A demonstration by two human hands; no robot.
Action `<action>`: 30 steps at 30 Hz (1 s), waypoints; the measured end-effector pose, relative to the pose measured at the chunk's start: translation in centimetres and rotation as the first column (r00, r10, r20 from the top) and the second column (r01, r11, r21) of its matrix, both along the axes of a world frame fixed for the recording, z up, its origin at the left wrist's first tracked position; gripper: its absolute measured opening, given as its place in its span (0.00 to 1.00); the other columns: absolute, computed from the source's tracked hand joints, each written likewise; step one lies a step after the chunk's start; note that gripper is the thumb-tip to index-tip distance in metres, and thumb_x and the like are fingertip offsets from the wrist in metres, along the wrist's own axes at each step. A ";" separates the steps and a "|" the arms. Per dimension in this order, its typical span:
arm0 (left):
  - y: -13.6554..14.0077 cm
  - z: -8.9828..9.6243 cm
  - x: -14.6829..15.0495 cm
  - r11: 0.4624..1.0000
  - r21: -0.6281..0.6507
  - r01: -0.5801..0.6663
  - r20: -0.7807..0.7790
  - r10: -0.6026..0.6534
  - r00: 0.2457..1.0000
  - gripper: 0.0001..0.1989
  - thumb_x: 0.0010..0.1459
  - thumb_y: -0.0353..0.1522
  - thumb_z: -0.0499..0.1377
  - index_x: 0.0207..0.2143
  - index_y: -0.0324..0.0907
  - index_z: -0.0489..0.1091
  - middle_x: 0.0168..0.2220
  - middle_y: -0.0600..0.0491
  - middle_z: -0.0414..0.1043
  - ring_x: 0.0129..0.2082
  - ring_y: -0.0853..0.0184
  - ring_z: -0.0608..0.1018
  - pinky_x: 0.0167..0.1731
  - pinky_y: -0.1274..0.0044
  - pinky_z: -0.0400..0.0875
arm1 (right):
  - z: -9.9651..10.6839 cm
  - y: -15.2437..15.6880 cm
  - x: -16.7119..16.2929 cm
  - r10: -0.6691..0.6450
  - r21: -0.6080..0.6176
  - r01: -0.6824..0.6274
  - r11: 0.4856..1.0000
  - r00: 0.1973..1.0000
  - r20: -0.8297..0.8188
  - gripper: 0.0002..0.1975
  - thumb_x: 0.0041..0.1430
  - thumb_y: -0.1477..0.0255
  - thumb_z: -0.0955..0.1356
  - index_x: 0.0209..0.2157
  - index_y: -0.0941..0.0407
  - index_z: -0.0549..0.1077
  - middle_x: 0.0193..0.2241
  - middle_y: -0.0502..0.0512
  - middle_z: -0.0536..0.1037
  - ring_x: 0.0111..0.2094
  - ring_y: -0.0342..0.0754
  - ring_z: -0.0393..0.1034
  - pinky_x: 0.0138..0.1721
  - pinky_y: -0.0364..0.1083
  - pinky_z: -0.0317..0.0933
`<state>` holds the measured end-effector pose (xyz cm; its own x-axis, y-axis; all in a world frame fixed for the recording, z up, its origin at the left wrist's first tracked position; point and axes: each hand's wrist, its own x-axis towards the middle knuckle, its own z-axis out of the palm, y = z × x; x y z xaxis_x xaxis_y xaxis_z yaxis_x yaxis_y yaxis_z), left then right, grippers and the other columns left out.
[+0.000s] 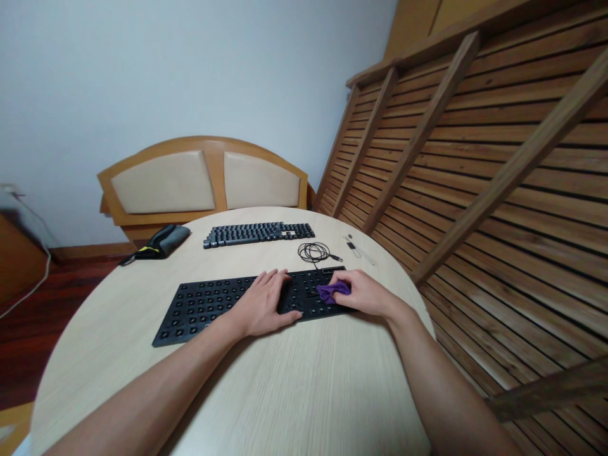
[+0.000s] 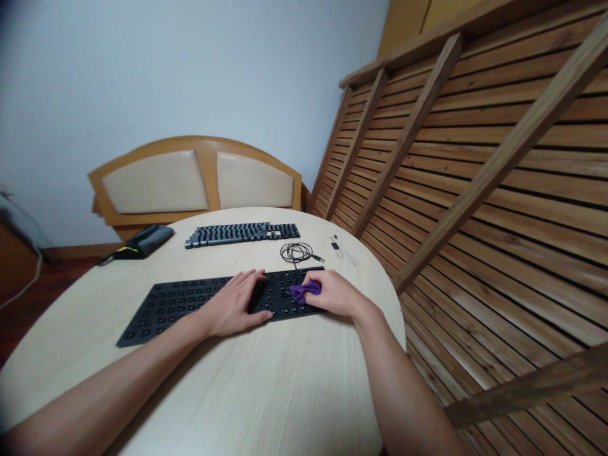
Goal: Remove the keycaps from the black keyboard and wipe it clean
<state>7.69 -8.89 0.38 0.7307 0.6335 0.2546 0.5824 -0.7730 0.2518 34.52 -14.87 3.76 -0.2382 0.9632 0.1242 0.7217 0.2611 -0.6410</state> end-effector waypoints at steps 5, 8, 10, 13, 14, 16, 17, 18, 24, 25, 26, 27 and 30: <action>0.1 -0.2 0.0 1.000 0.002 0.007 0.017 -0.007 1.000 0.39 0.56 0.55 0.56 0.59 0.36 0.59 0.64 0.34 0.60 0.65 0.43 0.62 0.64 0.52 0.53 | 0.0 -0.2 -0.1 -0.013 -0.044 0.014 0.999 0.999 0.031 0.02 0.49 0.73 0.69 0.28 0.57 0.73 0.22 0.46 0.70 0.24 0.42 0.62 0.25 0.40 0.53; 0.2 -0.3 -0.1 1.000 0.003 0.013 0.027 -0.013 1.000 0.40 0.56 0.55 0.56 0.60 0.36 0.58 0.64 0.34 0.61 0.65 0.42 0.62 0.64 0.52 0.53 | 0.2 -0.3 -0.2 -0.033 -0.018 0.034 0.999 0.998 0.052 0.02 0.49 0.73 0.69 0.27 0.56 0.73 0.22 0.46 0.71 0.24 0.43 0.62 0.25 0.41 0.53; 0.1 -0.3 0.0 1.000 0.000 0.013 0.022 -0.013 1.000 0.39 0.56 0.55 0.56 0.59 0.36 0.59 0.64 0.34 0.60 0.65 0.42 0.62 0.64 0.52 0.53 | 0.3 -0.2 -0.3 -0.036 0.051 0.033 0.998 0.997 0.064 0.03 0.51 0.73 0.68 0.30 0.56 0.75 0.23 0.47 0.74 0.25 0.44 0.65 0.27 0.41 0.55; 0.1 -0.2 0.0 1.000 -0.001 0.007 0.008 -0.007 1.000 0.39 0.56 0.55 0.56 0.59 0.36 0.59 0.64 0.34 0.59 0.65 0.42 0.61 0.64 0.52 0.53 | 0.3 0.0 -0.4 -0.081 0.208 0.070 0.976 0.996 0.046 0.08 0.55 0.73 0.67 0.36 0.55 0.77 0.29 0.50 0.79 0.29 0.46 0.70 0.32 0.43 0.59; 0.1 -0.2 0.0 1.000 0.002 0.006 0.002 -0.006 1.000 0.39 0.56 0.55 0.56 0.59 0.35 0.59 0.65 0.33 0.59 0.65 0.42 0.61 0.64 0.52 0.53 | 0.3 0.2 -0.3 -0.107 0.254 0.096 0.963 0.994 0.030 0.09 0.56 0.73 0.67 0.38 0.55 0.77 0.32 0.51 0.80 0.31 0.47 0.71 0.35 0.44 0.61; 0.2 -0.3 0.0 1.000 0.010 0.009 0.001 -0.009 1.000 0.39 0.56 0.56 0.56 0.58 0.35 0.60 0.64 0.33 0.59 0.65 0.43 0.62 0.64 0.53 0.53 | 0.0 0.5 -0.2 -0.164 0.315 0.157 0.936 0.986 -0.006 0.11 0.57 0.75 0.66 0.41 0.54 0.77 0.36 0.52 0.81 0.36 0.49 0.74 0.39 0.46 0.62; 0.2 -0.3 0.0 1.000 0.013 0.011 0.007 -0.011 1.000 0.39 0.56 0.56 0.56 0.58 0.36 0.60 0.64 0.34 0.60 0.65 0.43 0.62 0.64 0.52 0.53 | -0.1 0.6 -0.1 -0.183 0.327 0.178 0.928 0.983 -0.017 0.12 0.57 0.75 0.66 0.42 0.54 0.76 0.38 0.53 0.81 0.38 0.50 0.74 0.41 0.47 0.62; 0.2 -0.4 -0.1 1.000 0.014 0.013 0.016 -0.013 1.000 0.39 0.56 0.56 0.56 0.58 0.36 0.60 0.64 0.34 0.60 0.65 0.43 0.62 0.64 0.52 0.53 | -0.3 0.8 -0.1 -0.188 0.326 0.184 0.927 0.982 -0.018 0.12 0.58 0.75 0.66 0.43 0.54 0.76 0.39 0.53 0.81 0.39 0.50 0.74 0.42 0.47 0.63; 0.1 -0.3 0.0 1.000 0.008 0.006 0.020 -0.006 1.000 0.38 0.56 0.55 0.57 0.58 0.37 0.60 0.64 0.35 0.59 0.65 0.43 0.62 0.64 0.53 0.53 | -0.7 0.8 -0.3 -0.083 0.205 0.066 0.977 0.994 0.074 0.08 0.57 0.72 0.68 0.39 0.54 0.77 0.31 0.50 0.79 0.31 0.47 0.71 0.34 0.44 0.60; 0.1 -0.2 0.0 1.000 0.006 0.005 0.015 -0.005 1.000 0.38 0.56 0.55 0.57 0.58 0.36 0.60 0.64 0.35 0.59 0.65 0.43 0.62 0.64 0.53 0.53 | -0.7 0.7 -0.4 -0.087 0.199 0.069 0.978 0.993 0.083 0.07 0.57 0.71 0.68 0.38 0.55 0.76 0.29 0.50 0.78 0.29 0.46 0.70 0.32 0.43 0.59; 0.0 -0.2 0.0 1.000 0.004 0.004 0.012 -0.004 1.000 0.38 0.56 0.55 0.57 0.58 0.36 0.60 0.64 0.34 0.59 0.65 0.43 0.62 0.64 0.53 0.53 | -0.7 0.6 -0.4 -0.094 0.198 0.075 0.977 0.992 0.086 0.07 0.57 0.70 0.68 0.38 0.55 0.76 0.27 0.49 0.77 0.28 0.45 0.69 0.31 0.43 0.58; 0.0 -0.2 0.0 1.000 0.003 0.004 0.010 -0.004 1.000 0.38 0.56 0.55 0.57 0.58 0.36 0.60 0.64 0.35 0.59 0.65 0.43 0.62 0.64 0.53 0.53 | -0.6 0.6 -0.4 -0.099 0.199 0.080 0.977 0.991 0.085 0.07 0.56 0.70 0.68 0.38 0.55 0.76 0.27 0.49 0.76 0.27 0.45 0.68 0.30 0.43 0.58; 0.0 -0.2 0.0 1.000 0.009 0.003 0.013 -0.003 1.000 0.38 0.56 0.55 0.57 0.58 0.37 0.60 0.65 0.35 0.60 0.65 0.43 0.62 0.64 0.53 0.53 | -0.5 0.3 -0.6 -0.076 0.189 0.062 0.980 0.994 0.072 0.08 0.55 0.72 0.68 0.38 0.55 0.75 0.27 0.48 0.75 0.27 0.45 0.67 0.30 0.43 0.58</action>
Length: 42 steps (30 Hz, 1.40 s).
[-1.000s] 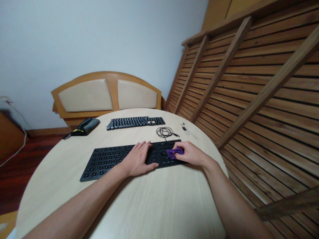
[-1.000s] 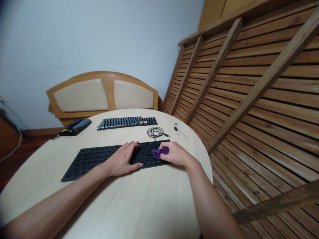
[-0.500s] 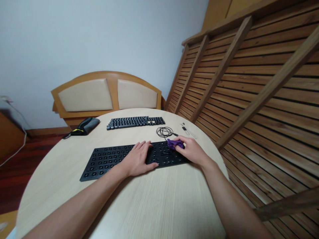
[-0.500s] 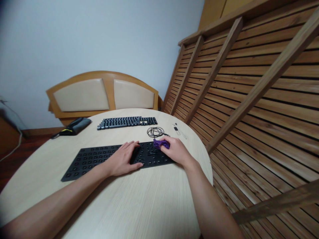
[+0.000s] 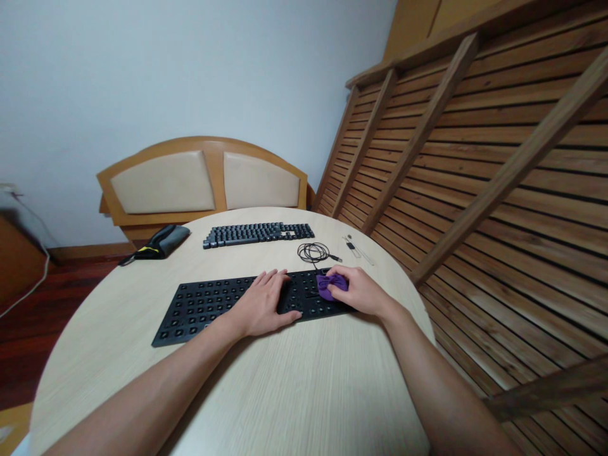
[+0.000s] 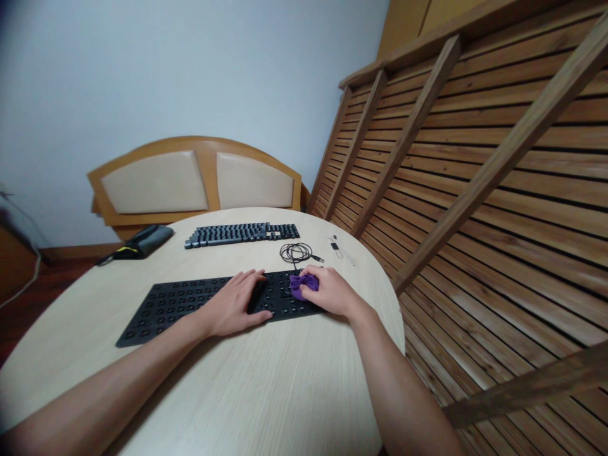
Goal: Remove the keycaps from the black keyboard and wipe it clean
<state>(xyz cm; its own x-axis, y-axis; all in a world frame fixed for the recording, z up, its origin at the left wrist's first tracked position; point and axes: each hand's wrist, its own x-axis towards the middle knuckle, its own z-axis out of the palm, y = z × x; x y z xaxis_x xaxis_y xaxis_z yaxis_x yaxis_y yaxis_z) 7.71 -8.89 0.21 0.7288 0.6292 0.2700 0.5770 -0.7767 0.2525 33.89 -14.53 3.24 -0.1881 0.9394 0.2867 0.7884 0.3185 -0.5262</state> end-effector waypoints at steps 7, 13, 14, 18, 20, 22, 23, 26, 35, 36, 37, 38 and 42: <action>0.0 0.0 0.0 1.000 0.006 0.001 -0.014 -0.001 1.000 0.38 0.57 0.54 0.57 0.58 0.35 0.60 0.64 0.34 0.60 0.65 0.43 0.62 0.64 0.54 0.53 | 0.2 -0.5 -1.7 0.160 -0.086 -0.163 0.983 0.986 -0.051 0.07 0.55 0.69 0.71 0.36 0.55 0.76 0.28 0.48 0.76 0.28 0.43 0.67 0.31 0.42 0.59; 0.1 0.0 0.1 1.000 0.003 -0.005 -0.014 0.005 1.000 0.39 0.56 0.54 0.57 0.58 0.34 0.60 0.64 0.34 0.60 0.64 0.42 0.62 0.64 0.53 0.53 | 0.2 -0.4 -1.8 0.163 -0.156 -0.165 0.974 0.986 -0.024 0.07 0.50 0.74 0.71 0.34 0.55 0.76 0.27 0.47 0.76 0.27 0.42 0.66 0.28 0.40 0.57; 0.1 0.0 0.1 1.000 0.000 -0.004 -0.014 0.004 1.000 0.39 0.56 0.54 0.57 0.58 0.35 0.60 0.64 0.34 0.60 0.65 0.42 0.62 0.64 0.53 0.53 | 0.2 -0.4 -1.6 0.150 -0.165 -0.152 0.975 0.988 -0.023 0.07 0.50 0.75 0.70 0.35 0.55 0.76 0.26 0.47 0.75 0.27 0.42 0.66 0.28 0.40 0.57; 0.0 0.1 0.1 1.000 0.000 -0.009 -0.032 0.009 0.999 0.38 0.56 0.54 0.58 0.57 0.34 0.61 0.64 0.32 0.59 0.65 0.43 0.62 0.64 0.53 0.53 | 0.3 -0.4 -0.6 0.126 -0.186 -0.122 0.975 0.992 0.009 0.11 0.48 0.77 0.69 0.36 0.55 0.76 0.26 0.47 0.76 0.27 0.43 0.67 0.28 0.40 0.57; 0.0 0.1 0.1 1.000 0.005 -0.008 -0.041 0.008 0.999 0.38 0.56 0.54 0.57 0.57 0.33 0.61 0.65 0.32 0.59 0.65 0.43 0.61 0.64 0.54 0.53 | 0.3 -0.3 -0.2 0.132 -0.161 -0.126 0.979 0.991 0.025 0.11 0.49 0.77 0.69 0.36 0.56 0.77 0.28 0.48 0.77 0.28 0.43 0.68 0.29 0.40 0.57; 0.0 0.1 0.1 1.000 0.009 -0.007 -0.035 0.007 0.999 0.38 0.57 0.54 0.57 0.57 0.35 0.61 0.65 0.33 0.59 0.65 0.44 0.61 0.64 0.54 0.53 | 0.3 -0.3 -0.3 0.137 -0.128 -0.134 0.983 0.990 0.019 0.11 0.51 0.77 0.68 0.37 0.56 0.77 0.29 0.49 0.77 0.29 0.44 0.69 0.30 0.41 0.58; 0.0 0.0 0.0 1.000 0.010 -0.006 -0.029 0.006 1.000 0.38 0.57 0.54 0.57 0.57 0.35 0.60 0.65 0.34 0.59 0.65 0.44 0.61 0.64 0.54 0.54 | 0.2 -0.3 -0.4 0.142 -0.117 -0.140 0.983 0.990 0.006 0.11 0.52 0.76 0.68 0.38 0.56 0.78 0.30 0.49 0.78 0.29 0.44 0.69 0.31 0.41 0.59; 0.1 -0.1 0.0 1.000 0.010 -0.004 -0.015 0.004 1.000 0.37 0.56 0.54 0.58 0.58 0.36 0.60 0.64 0.34 0.60 0.65 0.44 0.62 0.64 0.54 0.54 | 0.0 -0.2 -1.1 0.179 -0.095 -0.180 0.979 0.984 -0.024 0.11 0.56 0.75 0.67 0.40 0.56 0.78 0.32 0.51 0.79 0.31 0.45 0.71 0.33 0.42 0.61; 0.0 0.1 0.1 1.000 0.000 -0.013 -0.043 0.013 0.999 0.39 0.56 0.55 0.57 0.58 0.33 0.61 0.65 0.33 0.59 0.65 0.43 0.61 0.65 0.55 0.53 | 0.2 0.0 -0.1 0.218 -0.060 -0.213 0.975 0.970 0.109 0.11 0.49 0.79 0.70 0.36 0.55 0.80 0.34 0.53 0.79 0.36 0.48 0.72 0.39 0.44 0.63; 0.0 0.2 0.1 1.000 -0.001 -0.014 -0.050 0.014 0.999 0.40 0.57 0.55 0.57 0.58 0.32 0.60 0.65 0.32 0.58 0.65 0.43 0.61 0.65 0.55 0.53 | 0.3 -0.1 0.1 0.192 -0.050 -0.187 0.981 0.974 0.117 0.11 0.50 0.79 0.70 0.35 0.55 0.80 0.33 0.53 0.79 0.35 0.48 0.72 0.39 0.44 0.63; 0.0 0.2 0.1 1.000 -0.002 -0.013 -0.053 0.013 0.999 0.40 0.57 0.55 0.57 0.59 0.32 0.60 0.65 0.32 0.58 0.65 0.43 0.61 0.65 0.55 0.52 | 0.4 -0.1 0.2 0.164 -0.038 -0.161 0.986 0.980 0.115 0.10 0.50 0.79 0.69 0.35 0.56 0.80 0.33 0.53 0.79 0.35 0.48 0.72 0.38 0.44 0.62; 0.0 0.2 0.1 1.000 -0.002 -0.012 -0.052 0.012 0.999 0.40 0.57 0.55 0.57 0.59 0.32 0.60 0.65 0.32 0.58 0.65 0.43 0.61 0.65 0.55 0.53 | 0.4 -0.1 0.2 0.141 -0.027 -0.139 0.990 0.985 0.104 0.10 0.51 0.79 0.69 0.35 0.56 0.79 0.33 0.53 0.79 0.35 0.48 0.71 0.37 0.44 0.62; 0.0 0.1 0.1 1.000 0.003 -0.009 -0.036 0.009 0.999 0.39 0.56 0.55 0.57 0.58 0.33 0.61 0.64 0.33 0.59 0.65 0.44 0.61 0.64 0.54 0.53 | 0.2 0.0 -0.6 0.147 -0.007 -0.147 0.989 0.989 0.023 0.09 0.56 0.75 0.67 0.38 0.57 0.79 0.34 0.54 0.79 0.34 0.47 0.72 0.37 0.44 0.62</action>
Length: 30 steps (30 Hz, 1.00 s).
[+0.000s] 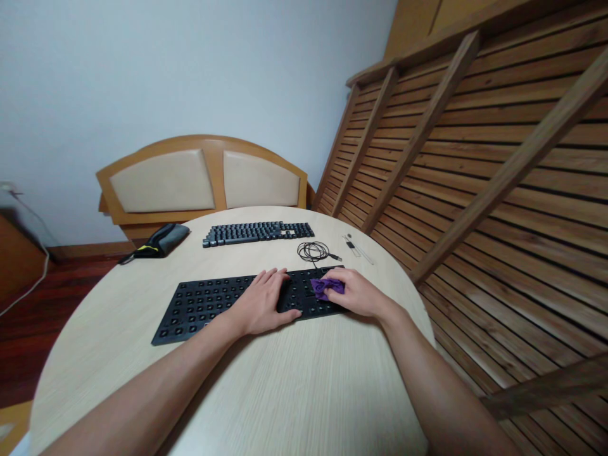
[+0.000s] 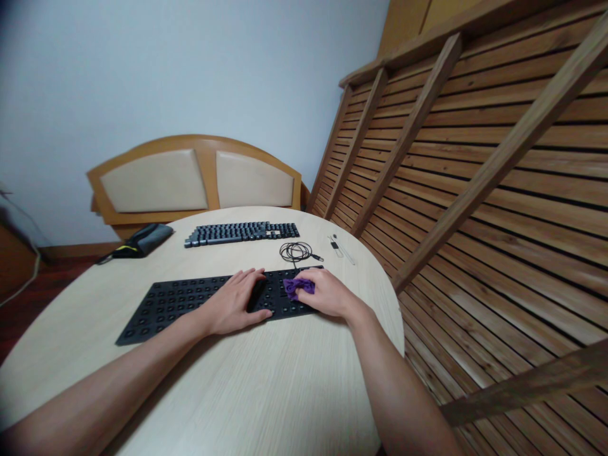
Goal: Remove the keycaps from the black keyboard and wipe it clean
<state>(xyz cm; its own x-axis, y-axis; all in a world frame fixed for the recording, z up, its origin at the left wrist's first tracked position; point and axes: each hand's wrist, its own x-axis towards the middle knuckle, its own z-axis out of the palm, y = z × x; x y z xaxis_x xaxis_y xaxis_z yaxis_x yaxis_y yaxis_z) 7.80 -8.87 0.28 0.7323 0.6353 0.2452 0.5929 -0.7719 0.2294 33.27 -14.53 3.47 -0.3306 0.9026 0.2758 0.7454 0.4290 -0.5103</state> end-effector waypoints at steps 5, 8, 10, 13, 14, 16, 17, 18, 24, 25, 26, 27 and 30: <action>0.0 0.1 0.0 1.000 0.004 0.002 0.003 -0.002 1.000 0.38 0.56 0.55 0.57 0.58 0.35 0.61 0.64 0.34 0.59 0.65 0.43 0.62 0.64 0.53 0.54 | -0.2 0.4 0.4 0.019 0.010 -0.019 1.000 0.999 0.045 0.10 0.55 0.76 0.68 0.39 0.56 0.79 0.35 0.53 0.80 0.37 0.48 0.73 0.41 0.46 0.62; -0.1 0.3 0.1 1.000 -0.009 -0.004 0.000 0.004 1.000 0.38 0.56 0.54 0.58 0.58 0.34 0.60 0.64 0.33 0.59 0.64 0.43 0.62 0.64 0.53 0.53 | -0.2 0.4 1.1 -0.066 0.051 0.066 0.997 0.998 0.000 0.09 0.58 0.75 0.67 0.39 0.56 0.78 0.36 0.55 0.80 0.37 0.49 0.72 0.40 0.46 0.62; -0.2 0.3 0.1 1.000 -0.014 -0.007 -0.013 0.006 1.000 0.38 0.56 0.54 0.58 0.58 0.33 0.60 0.64 0.32 0.59 0.65 0.43 0.62 0.65 0.54 0.52 | -0.2 0.5 1.1 -0.068 0.068 0.070 0.995 0.997 -0.018 0.09 0.60 0.74 0.67 0.40 0.56 0.78 0.37 0.55 0.80 0.38 0.49 0.72 0.41 0.46 0.62; -0.1 0.2 0.1 1.000 -0.006 -0.007 -0.029 0.007 1.000 0.38 0.57 0.55 0.57 0.57 0.34 0.60 0.65 0.33 0.58 0.65 0.44 0.61 0.64 0.54 0.53 | -0.5 0.5 0.3 -0.014 0.069 0.013 0.998 1.000 0.022 0.09 0.61 0.74 0.67 0.42 0.55 0.77 0.37 0.55 0.80 0.38 0.49 0.71 0.42 0.47 0.62; -0.1 0.1 0.0 1.000 0.000 -0.005 -0.028 0.005 1.000 0.38 0.57 0.55 0.57 0.57 0.35 0.60 0.65 0.33 0.58 0.65 0.44 0.61 0.64 0.54 0.53 | -0.6 0.5 -0.1 0.000 0.068 -0.003 0.998 0.999 0.039 0.09 0.61 0.74 0.67 0.42 0.55 0.77 0.37 0.54 0.80 0.38 0.49 0.71 0.42 0.47 0.61; 0.0 0.0 0.0 1.000 0.008 -0.001 -0.020 0.001 1.000 0.38 0.57 0.55 0.57 0.58 0.35 0.60 0.65 0.34 0.58 0.65 0.45 0.61 0.64 0.54 0.53 | -0.8 0.5 -0.8 0.015 0.067 -0.019 0.998 0.998 0.059 0.08 0.61 0.72 0.69 0.41 0.55 0.78 0.36 0.54 0.80 0.37 0.48 0.71 0.41 0.46 0.61; 0.0 -0.1 0.0 1.000 0.009 0.000 -0.015 0.000 1.000 0.38 0.57 0.55 0.57 0.57 0.35 0.60 0.65 0.34 0.58 0.65 0.45 0.61 0.64 0.55 0.53 | -0.8 0.5 -1.0 0.020 0.066 -0.024 0.998 0.998 0.060 0.07 0.61 0.70 0.70 0.41 0.55 0.78 0.35 0.54 0.80 0.37 0.48 0.71 0.40 0.46 0.61; 0.0 -0.1 0.0 1.000 0.006 0.000 -0.009 0.000 1.000 0.38 0.57 0.54 0.57 0.57 0.35 0.60 0.65 0.34 0.58 0.65 0.44 0.61 0.64 0.55 0.53 | -0.9 0.5 -1.2 0.025 0.063 -0.028 0.998 0.998 0.056 0.07 0.60 0.68 0.71 0.40 0.55 0.78 0.35 0.53 0.80 0.37 0.48 0.72 0.40 0.45 0.61; -0.1 0.1 0.0 1.000 -0.006 0.004 0.020 -0.004 1.000 0.37 0.56 0.53 0.58 0.57 0.35 0.61 0.64 0.33 0.59 0.65 0.43 0.62 0.64 0.54 0.53 | -1.1 0.8 -1.5 0.068 0.075 -0.073 0.995 0.995 0.071 0.07 0.56 0.70 0.74 0.38 0.55 0.79 0.35 0.53 0.80 0.38 0.49 0.72 0.42 0.46 0.61; -0.1 0.1 0.0 1.000 -0.005 0.005 0.020 -0.005 1.000 0.37 0.57 0.54 0.58 0.57 0.35 0.61 0.64 0.33 0.59 0.65 0.43 0.62 0.64 0.54 0.53 | -1.1 0.9 -1.5 0.064 0.084 -0.070 0.994 0.995 0.081 0.06 0.58 0.70 0.73 0.38 0.55 0.79 0.35 0.54 0.80 0.39 0.49 0.72 0.42 0.46 0.61; -0.1 0.1 0.0 1.000 -0.004 0.008 0.021 -0.008 1.000 0.37 0.57 0.54 0.58 0.57 0.35 0.61 0.64 0.33 0.59 0.65 0.43 0.62 0.64 0.54 0.53 | -1.1 0.9 -1.6 0.053 0.093 -0.061 0.994 0.995 0.088 0.06 0.59 0.70 0.72 0.38 0.55 0.78 0.36 0.55 0.80 0.39 0.50 0.72 0.43 0.46 0.61; 0.0 0.0 -0.1 1.000 -0.002 0.011 0.024 -0.011 1.000 0.37 0.57 0.54 0.57 0.57 0.35 0.61 0.64 0.34 0.59 0.65 0.43 0.62 0.64 0.53 0.53 | -1.1 0.9 -1.6 0.040 0.099 -0.049 0.994 0.995 0.093 0.06 0.60 0.70 0.71 0.38 0.56 0.78 0.36 0.55 0.80 0.40 0.50 0.73 0.43 0.46 0.61; 0.1 -0.3 -0.1 1.000 -0.001 0.021 0.044 -0.021 0.999 0.37 0.56 0.54 0.57 0.57 0.37 0.60 0.64 0.35 0.59 0.65 0.43 0.62 0.64 0.52 0.53 | -1.0 1.0 -1.2 0.006 0.094 -0.014 0.995 0.996 0.084 0.06 0.59 0.72 0.71 0.39 0.56 0.78 0.37 0.56 0.81 0.39 0.50 0.73 0.42 0.46 0.62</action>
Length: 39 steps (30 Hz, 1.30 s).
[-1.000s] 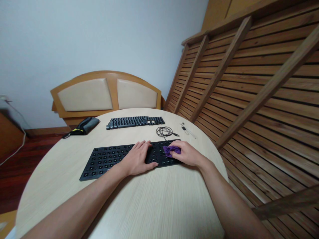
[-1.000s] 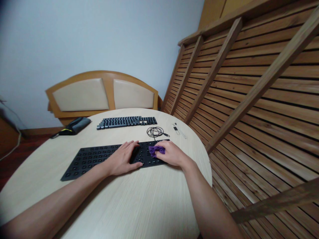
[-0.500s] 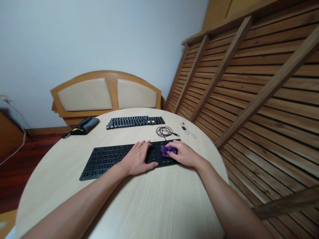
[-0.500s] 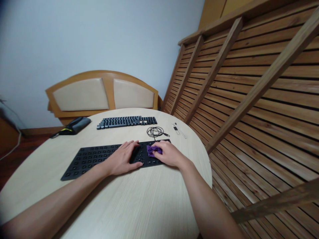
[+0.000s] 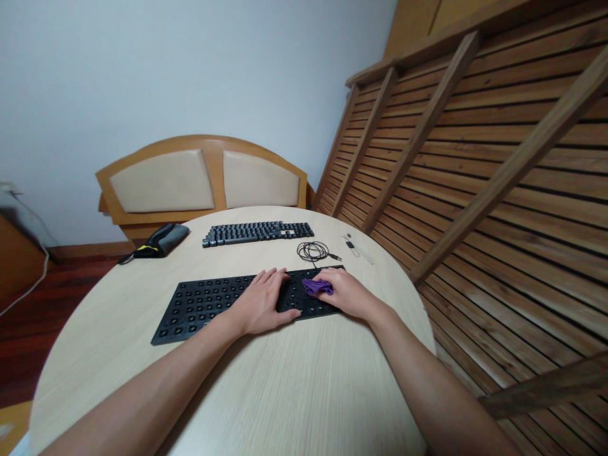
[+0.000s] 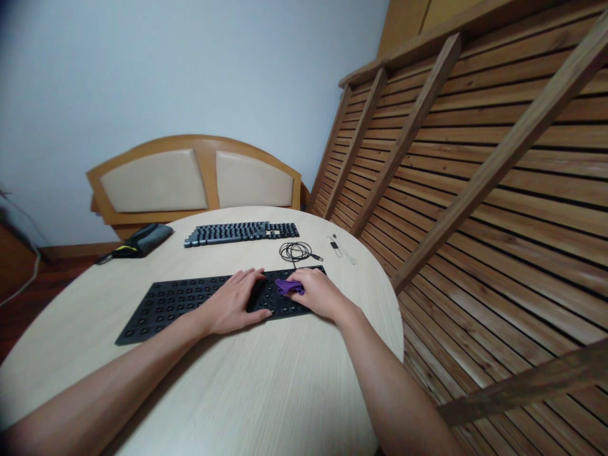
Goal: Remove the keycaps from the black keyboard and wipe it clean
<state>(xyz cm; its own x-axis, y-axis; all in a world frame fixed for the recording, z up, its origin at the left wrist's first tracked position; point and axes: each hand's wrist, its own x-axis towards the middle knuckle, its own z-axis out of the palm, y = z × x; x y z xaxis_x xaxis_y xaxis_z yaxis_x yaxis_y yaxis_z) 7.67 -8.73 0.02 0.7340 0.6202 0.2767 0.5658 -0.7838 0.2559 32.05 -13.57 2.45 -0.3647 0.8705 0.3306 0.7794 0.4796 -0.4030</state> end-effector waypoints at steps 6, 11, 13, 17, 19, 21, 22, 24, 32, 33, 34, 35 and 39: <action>0.0 0.1 0.0 1.000 -0.016 -0.014 -0.013 0.014 1.000 0.38 0.56 0.54 0.58 0.58 0.35 0.60 0.65 0.34 0.59 0.65 0.43 0.61 0.65 0.53 0.52 | 0.2 0.0 1.8 -0.060 -0.051 0.059 0.997 0.998 -0.021 0.07 0.55 0.75 0.72 0.38 0.55 0.80 0.35 0.53 0.82 0.35 0.48 0.75 0.37 0.44 0.62; -0.1 0.2 0.1 1.000 0.001 -0.022 -0.052 0.022 0.998 0.39 0.57 0.55 0.57 0.58 0.34 0.60 0.65 0.33 0.58 0.65 0.43 0.61 0.64 0.54 0.53 | 0.2 -0.1 1.0 -0.022 -0.011 0.021 1.000 0.998 -0.060 0.08 0.57 0.68 0.73 0.38 0.55 0.79 0.34 0.52 0.82 0.35 0.48 0.74 0.40 0.44 0.61; -0.1 0.2 0.1 1.000 0.001 -0.018 -0.044 0.018 0.999 0.38 0.57 0.54 0.57 0.58 0.35 0.61 0.65 0.33 0.59 0.65 0.43 0.61 0.64 0.54 0.53 | 0.0 -0.1 0.2 -0.010 0.009 0.011 1.000 0.998 -0.059 0.07 0.56 0.69 0.74 0.38 0.55 0.79 0.33 0.52 0.82 0.35 0.48 0.74 0.41 0.45 0.60; -0.2 0.2 0.1 1.000 0.000 -0.017 -0.021 0.017 1.000 0.37 0.56 0.54 0.57 0.57 0.35 0.60 0.64 0.33 0.59 0.65 0.42 0.61 0.64 0.53 0.53 | -0.3 0.0 -0.5 0.046 -0.011 -0.046 0.999 0.997 -0.060 0.07 0.56 0.76 0.72 0.38 0.54 0.79 0.35 0.52 0.82 0.36 0.47 0.75 0.41 0.44 0.62; -0.2 0.2 0.1 1.000 -0.003 -0.017 -0.032 0.017 0.999 0.38 0.56 0.54 0.57 0.58 0.35 0.60 0.64 0.33 0.59 0.65 0.42 0.61 0.64 0.53 0.53 | -0.3 0.0 -0.4 0.061 -0.031 -0.063 0.998 0.995 -0.073 0.10 0.55 0.79 0.71 0.39 0.54 0.80 0.36 0.52 0.82 0.37 0.47 0.75 0.41 0.44 0.62; -0.2 0.2 0.1 1.000 -0.003 -0.016 -0.036 0.016 0.999 0.38 0.56 0.54 0.58 0.58 0.34 0.60 0.64 0.33 0.59 0.65 0.43 0.61 0.64 0.54 0.53 | -0.3 0.0 -0.4 0.065 -0.035 -0.068 0.997 0.995 -0.075 0.12 0.54 0.81 0.71 0.39 0.54 0.80 0.36 0.52 0.82 0.37 0.47 0.75 0.42 0.44 0.62; -0.1 0.2 0.1 1.000 0.000 -0.016 -0.031 0.016 0.999 0.38 0.56 0.54 0.58 0.58 0.35 0.60 0.64 0.33 0.59 0.65 0.43 0.61 0.64 0.54 0.53 | -0.2 -0.1 -0.4 0.068 -0.030 -0.070 0.997 0.995 -0.069 0.11 0.54 0.81 0.71 0.38 0.54 0.80 0.36 0.52 0.82 0.37 0.47 0.75 0.42 0.45 0.62; 0.0 0.0 0.1 1.000 0.005 -0.012 -0.016 0.012 1.000 0.38 0.56 0.54 0.58 0.58 0.36 0.60 0.64 0.35 0.60 0.65 0.43 0.61 0.64 0.53 0.53 | 0.0 -0.2 -0.7 0.077 -0.016 -0.078 0.997 0.996 -0.042 0.09 0.55 0.79 0.71 0.37 0.54 0.80 0.35 0.53 0.82 0.37 0.48 0.75 0.42 0.45 0.62; 0.0 -0.1 0.0 1.000 0.011 0.001 -0.003 -0.001 1.000 0.36 0.57 0.53 0.58 0.57 0.36 0.60 0.63 0.36 0.61 0.64 0.43 0.63 0.64 0.54 0.53 | 0.9 -0.7 -0.8 0.061 -0.007 -0.060 0.998 0.991 0.119 0.07 0.61 0.74 0.69 0.40 0.53 0.79 0.37 0.53 0.78 0.38 0.47 0.72 0.45 0.47 0.59; -0.1 0.0 0.1 1.000 0.011 -0.001 -0.009 0.001 1.000 0.36 0.56 0.53 0.58 0.57 0.36 0.61 0.63 0.35 0.61 0.64 0.43 0.63 0.64 0.54 0.53 | 1.0 -0.8 -0.7 0.058 -0.007 -0.058 0.998 0.989 0.135 0.07 0.62 0.73 0.69 0.41 0.52 0.79 0.37 0.53 0.78 0.38 0.48 0.72 0.46 0.48 0.58; -0.1 0.1 0.1 1.000 0.008 -0.002 -0.011 0.002 1.000 0.36 0.56 0.53 0.58 0.57 0.36 0.61 0.63 0.35 0.61 0.64 0.43 0.63 0.64 0.53 0.53 | 1.1 -0.8 -0.6 0.057 -0.007 -0.057 0.998 0.987 0.151 0.08 0.62 0.72 0.69 0.42 0.52 0.79 0.37 0.53 0.78 0.38 0.48 0.72 0.47 0.48 0.58; -0.1 0.2 0.1 1.000 0.003 -0.003 -0.010 0.003 1.000 0.36 0.56 0.53 0.58 0.57 0.37 0.61 0.63 0.35 0.61 0.64 0.43 0.63 0.64 0.53 0.53 | 1.3 -0.9 -0.4 0.054 -0.006 -0.054 0.999 0.985 0.165 0.08 0.63 0.72 0.69 0.42 0.53 0.79 0.37 0.54 0.78 0.38 0.48 0.72 0.47 0.48 0.58; -0.2 0.3 0.1 1.000 -0.017 -0.005 -0.005 0.005 1.000 0.35 0.56 0.53 0.58 0.56 0.37 0.61 0.63 0.35 0.61 0.64 0.44 0.63 0.64 0.53 0.53 | 1.6 -0.9 0.4 0.029 -0.020 -0.026 0.999 0.984 0.178 0.09 0.60 0.74 0.69 0.42 0.53 0.79 0.35 0.54 0.79 0.36 0.48 0.72 0.43 0.47 0.60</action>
<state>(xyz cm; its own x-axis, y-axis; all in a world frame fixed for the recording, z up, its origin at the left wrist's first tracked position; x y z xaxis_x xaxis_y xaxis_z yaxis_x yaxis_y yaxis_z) 7.77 -8.93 0.34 0.7322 0.6285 0.2623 0.5709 -0.7764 0.2668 32.44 -14.50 4.07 -0.4401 0.8644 0.2430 0.8262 0.4958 -0.2674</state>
